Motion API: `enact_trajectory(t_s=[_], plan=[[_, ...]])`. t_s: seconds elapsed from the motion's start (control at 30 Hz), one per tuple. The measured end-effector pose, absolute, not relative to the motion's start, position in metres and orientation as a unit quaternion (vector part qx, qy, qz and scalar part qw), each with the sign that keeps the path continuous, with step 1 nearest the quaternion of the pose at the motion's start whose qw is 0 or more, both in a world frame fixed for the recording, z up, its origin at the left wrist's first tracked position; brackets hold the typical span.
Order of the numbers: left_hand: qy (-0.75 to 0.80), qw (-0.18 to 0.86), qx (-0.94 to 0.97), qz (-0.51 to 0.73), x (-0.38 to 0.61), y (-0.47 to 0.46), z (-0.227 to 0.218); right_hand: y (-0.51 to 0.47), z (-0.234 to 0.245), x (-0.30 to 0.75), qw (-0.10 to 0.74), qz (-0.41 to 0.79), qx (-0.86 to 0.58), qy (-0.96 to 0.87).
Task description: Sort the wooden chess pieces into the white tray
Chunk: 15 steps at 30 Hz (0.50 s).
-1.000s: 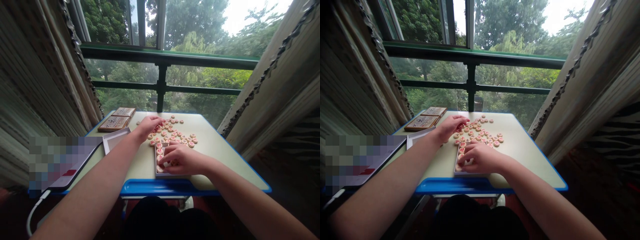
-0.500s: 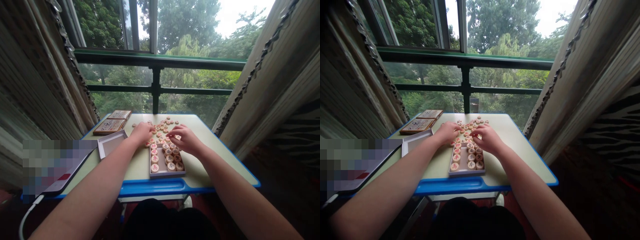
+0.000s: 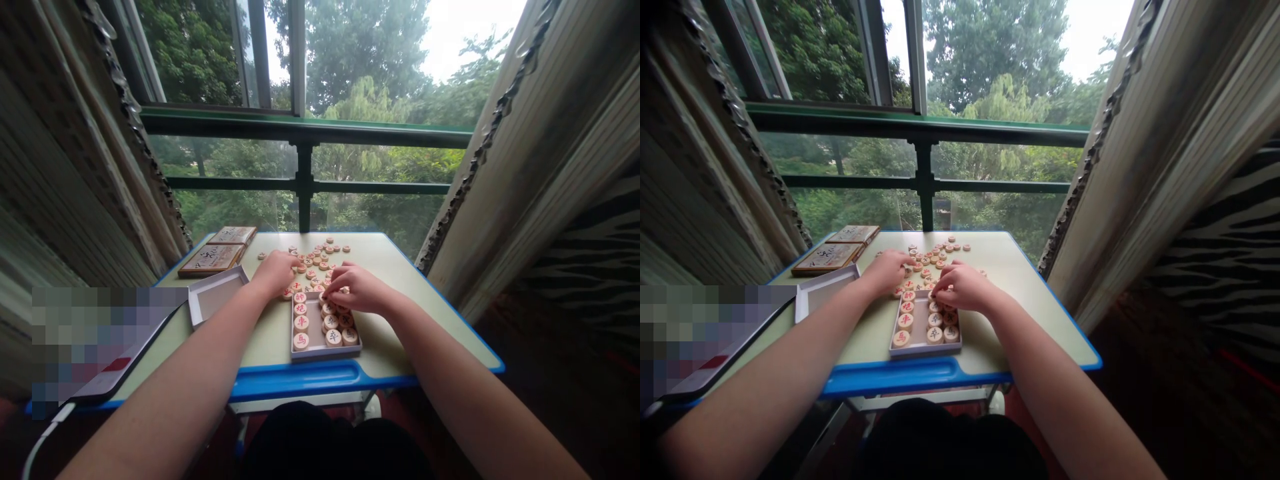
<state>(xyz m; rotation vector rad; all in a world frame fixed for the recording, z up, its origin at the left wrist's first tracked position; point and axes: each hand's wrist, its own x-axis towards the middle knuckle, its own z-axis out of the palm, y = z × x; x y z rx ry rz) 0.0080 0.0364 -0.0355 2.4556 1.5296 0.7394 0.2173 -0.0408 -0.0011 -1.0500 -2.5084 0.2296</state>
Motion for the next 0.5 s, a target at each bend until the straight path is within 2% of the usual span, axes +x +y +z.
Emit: enact_trajectory(t_s=[0.1, 0.3, 0.5], plan=[[0.514, 0.114, 0.793, 0.307, 0.005, 0.039, -0.036, -0.039, 0.0, 0.221, 0.239, 0.089, -0.384, -0.887], [0.511, 0.28, 0.69, 0.43, 0.001, 0.04, -0.031, -0.02, -0.005, 0.234, 0.339, 0.028, -0.482, -0.808], [0.49, 0.379, 0.574, 0.535, -0.005, 0.035, -0.007, -0.003, -0.022, 0.245, 0.31, 0.007, -0.592, -0.744]])
